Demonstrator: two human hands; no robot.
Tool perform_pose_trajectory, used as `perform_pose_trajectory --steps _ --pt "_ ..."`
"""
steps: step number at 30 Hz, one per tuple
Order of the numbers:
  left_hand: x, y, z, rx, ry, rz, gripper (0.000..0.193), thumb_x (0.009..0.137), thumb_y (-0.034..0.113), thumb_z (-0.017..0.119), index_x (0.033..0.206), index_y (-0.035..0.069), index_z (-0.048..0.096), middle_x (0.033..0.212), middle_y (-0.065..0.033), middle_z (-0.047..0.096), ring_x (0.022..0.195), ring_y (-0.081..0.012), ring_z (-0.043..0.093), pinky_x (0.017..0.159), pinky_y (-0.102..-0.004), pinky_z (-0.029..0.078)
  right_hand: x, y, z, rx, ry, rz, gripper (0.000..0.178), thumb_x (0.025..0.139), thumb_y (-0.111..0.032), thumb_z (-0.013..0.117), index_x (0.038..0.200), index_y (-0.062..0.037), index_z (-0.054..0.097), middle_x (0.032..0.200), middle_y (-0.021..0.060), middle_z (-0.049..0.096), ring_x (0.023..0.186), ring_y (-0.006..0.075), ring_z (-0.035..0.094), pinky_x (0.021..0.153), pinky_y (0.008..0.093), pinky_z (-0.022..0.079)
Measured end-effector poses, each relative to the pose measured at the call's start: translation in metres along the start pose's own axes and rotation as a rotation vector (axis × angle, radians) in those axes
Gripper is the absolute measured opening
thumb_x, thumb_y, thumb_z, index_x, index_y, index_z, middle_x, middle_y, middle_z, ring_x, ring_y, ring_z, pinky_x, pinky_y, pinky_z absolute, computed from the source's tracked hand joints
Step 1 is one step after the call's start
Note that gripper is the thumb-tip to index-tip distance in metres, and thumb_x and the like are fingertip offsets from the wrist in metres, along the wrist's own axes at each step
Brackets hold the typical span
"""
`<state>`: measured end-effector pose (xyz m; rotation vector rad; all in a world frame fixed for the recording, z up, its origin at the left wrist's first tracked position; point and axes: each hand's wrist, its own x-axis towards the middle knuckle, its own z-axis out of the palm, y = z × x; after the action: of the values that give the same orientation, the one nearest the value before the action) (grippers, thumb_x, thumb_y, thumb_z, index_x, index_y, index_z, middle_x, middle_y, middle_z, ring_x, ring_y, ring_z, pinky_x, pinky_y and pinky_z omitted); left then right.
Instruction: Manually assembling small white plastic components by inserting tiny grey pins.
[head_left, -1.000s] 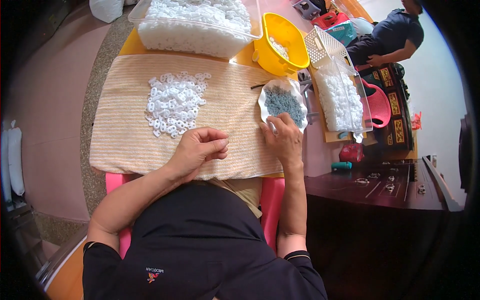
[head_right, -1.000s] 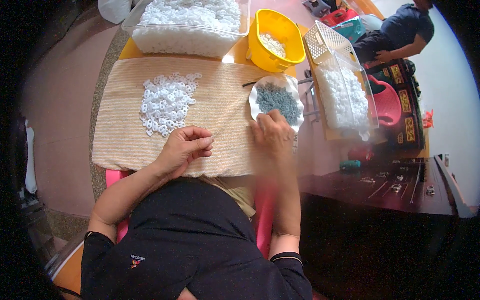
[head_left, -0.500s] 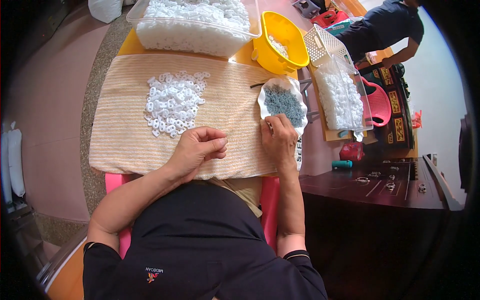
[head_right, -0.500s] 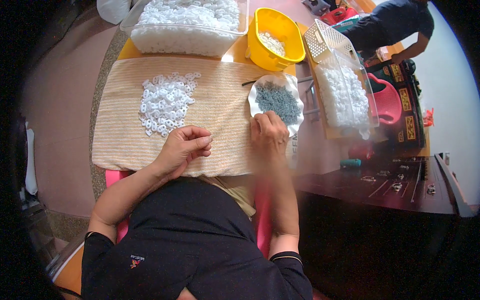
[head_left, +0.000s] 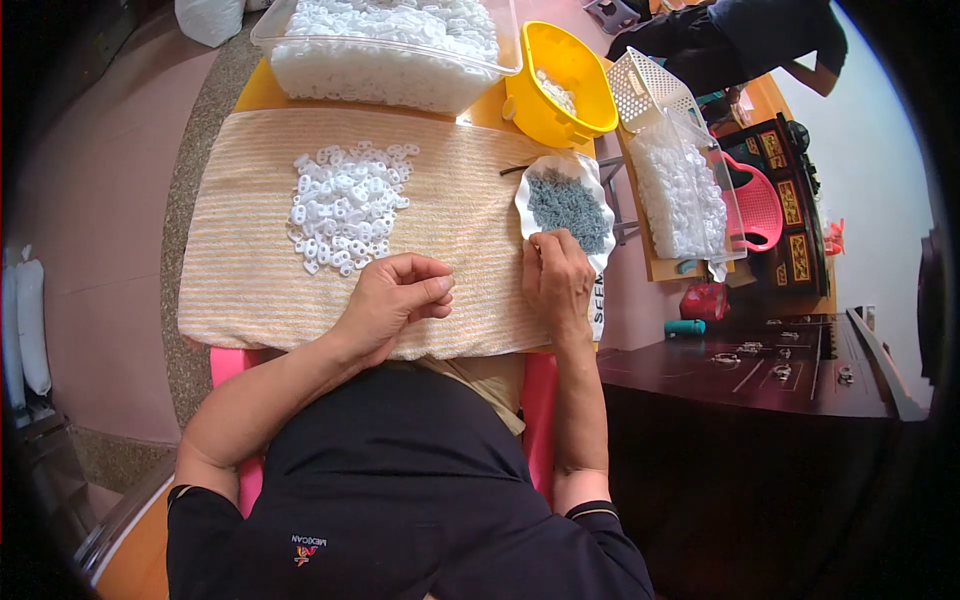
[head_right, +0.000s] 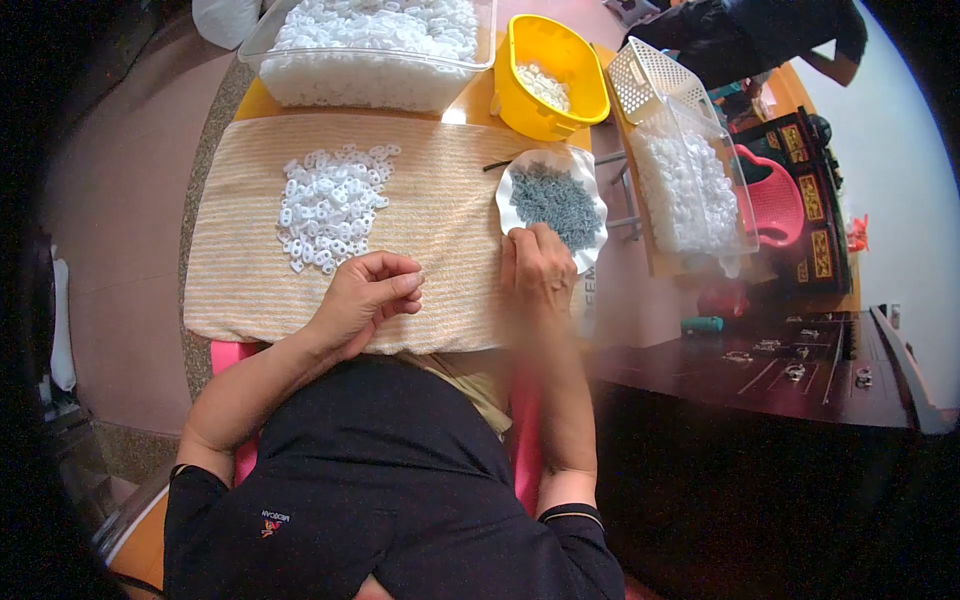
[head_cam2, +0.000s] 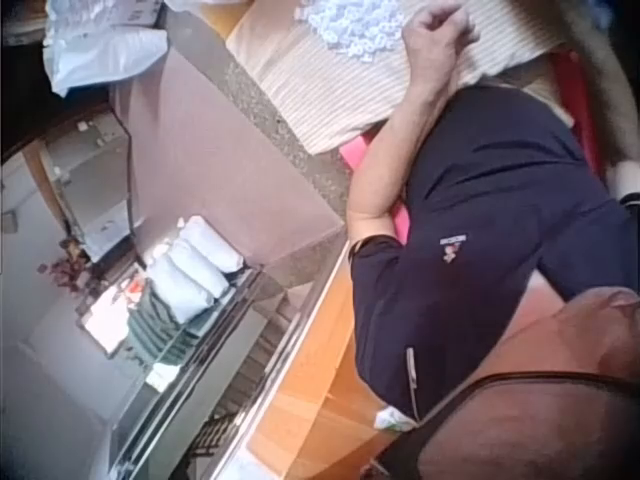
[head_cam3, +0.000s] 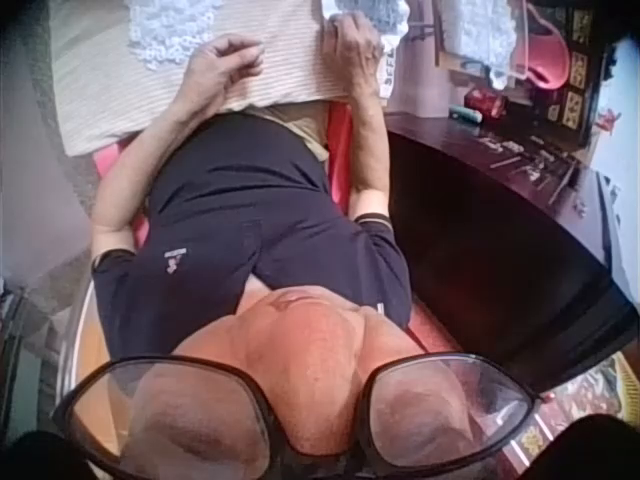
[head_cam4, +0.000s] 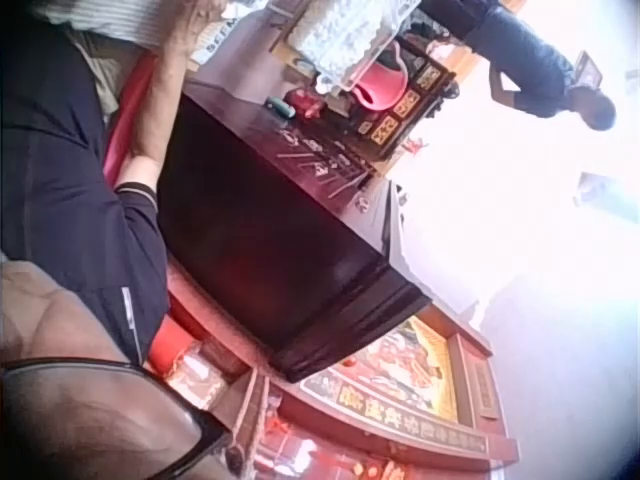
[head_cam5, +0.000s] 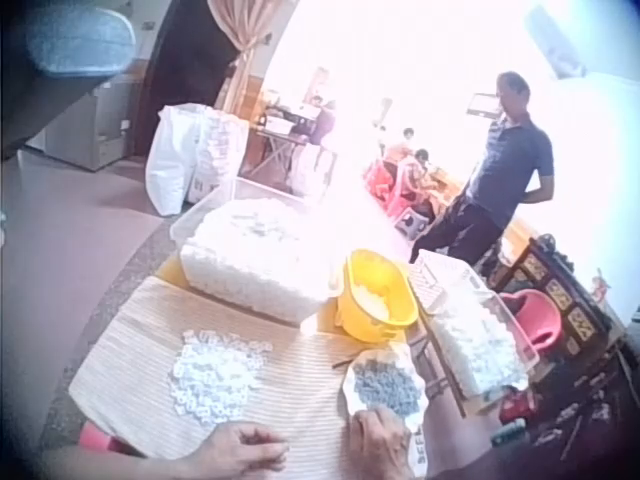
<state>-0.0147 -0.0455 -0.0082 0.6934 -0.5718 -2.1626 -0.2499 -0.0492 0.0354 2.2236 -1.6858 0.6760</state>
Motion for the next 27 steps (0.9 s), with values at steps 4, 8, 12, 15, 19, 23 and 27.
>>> perform_pose_trajectory --steps 4,8,12,15,19,23,27 --pt "0.000 0.000 0.000 0.007 0.004 0.001 0.011 0.087 0.005 0.065 0.098 0.001 0.063 0.086 -0.0052 0.064 0.077 -0.0113 0.063 0.071 -0.0263 0.056 0.000 -0.002 -0.002 0.025 -0.001 0.027 0.005 0.084 -0.007 0.062 0.082 -0.0027 0.059 0.078 0.0124 0.059 0.069 0.0316 0.060 0.061 0.0408 0.047" --pt "0.000 0.000 0.000 0.013 -0.011 0.011 0.012 0.088 0.004 0.065 0.099 0.001 0.063 0.086 -0.0056 0.065 0.077 -0.0116 0.063 0.071 -0.0263 0.056 -0.002 0.002 0.002 0.079 0.038 0.093 0.005 0.084 -0.006 0.061 0.082 -0.0024 0.059 0.080 0.0134 0.059 0.072 0.0320 0.060 0.063 0.0412 0.047" --pt "0.000 -0.001 -0.001 0.010 -0.020 0.004 0.014 0.088 0.005 0.064 0.101 0.000 0.063 0.086 -0.0058 0.065 0.077 -0.0119 0.063 0.071 -0.0262 0.056 -0.001 0.002 -0.003 0.157 0.063 0.161 0.004 0.084 -0.005 0.062 0.083 -0.0013 0.059 0.081 0.0142 0.058 0.071 0.0301 0.060 0.062 0.0380 0.048" --pt "0.000 -0.003 0.003 0.088 -0.031 0.039 0.017 0.089 0.006 0.064 0.104 -0.001 0.063 0.086 -0.0057 0.065 0.076 -0.0120 0.063 0.071 -0.0263 0.056 -0.003 -0.008 -0.011 0.374 0.027 0.226 0.005 0.086 -0.003 0.062 0.086 0.0004 0.059 0.078 0.0098 0.057 0.067 0.0204 0.058 0.061 0.0303 0.046" --pt "-0.002 -0.005 0.006 0.180 -0.083 0.088 0.021 0.091 0.011 0.063 0.107 -0.002 0.063 0.087 -0.0055 0.065 0.077 -0.0121 0.063 0.072 -0.0261 0.056 -0.011 -0.033 -0.012 0.949 -0.182 0.419 0.008 0.093 -0.005 0.059 0.088 0.0017 0.058 0.080 0.0000 0.055 0.071 0.0070 0.052 0.065 0.0208 0.043" --pt "-0.003 -0.002 0.006 0.195 -0.138 0.087 0.023 0.093 0.016 0.062 0.106 -0.002 0.063 0.087 -0.0054 0.065 0.076 -0.0122 0.064 0.071 -0.0252 0.055 -0.016 -0.054 -0.010 1.221 -0.325 0.487 0.009 0.092 -0.007 0.060 0.090 0.0021 0.060 0.085 0.0012 0.057 0.074 0.0071 0.055 0.068 0.0205 0.045" --pt "-0.004 -0.001 0.007 0.222 -0.133 0.115 0.022 0.093 0.016 0.062 0.105 -0.002 0.063 0.086 -0.0050 0.065 0.075 -0.0121 0.064 0.071 -0.0248 0.055 -0.017 -0.065 -0.007 1.354 -0.339 0.504 0.010 0.091 -0.008 0.063 0.093 0.0019 0.060 0.083 0.0003 0.060 0.075 0.0063 0.055 0.066 0.0202 0.045"
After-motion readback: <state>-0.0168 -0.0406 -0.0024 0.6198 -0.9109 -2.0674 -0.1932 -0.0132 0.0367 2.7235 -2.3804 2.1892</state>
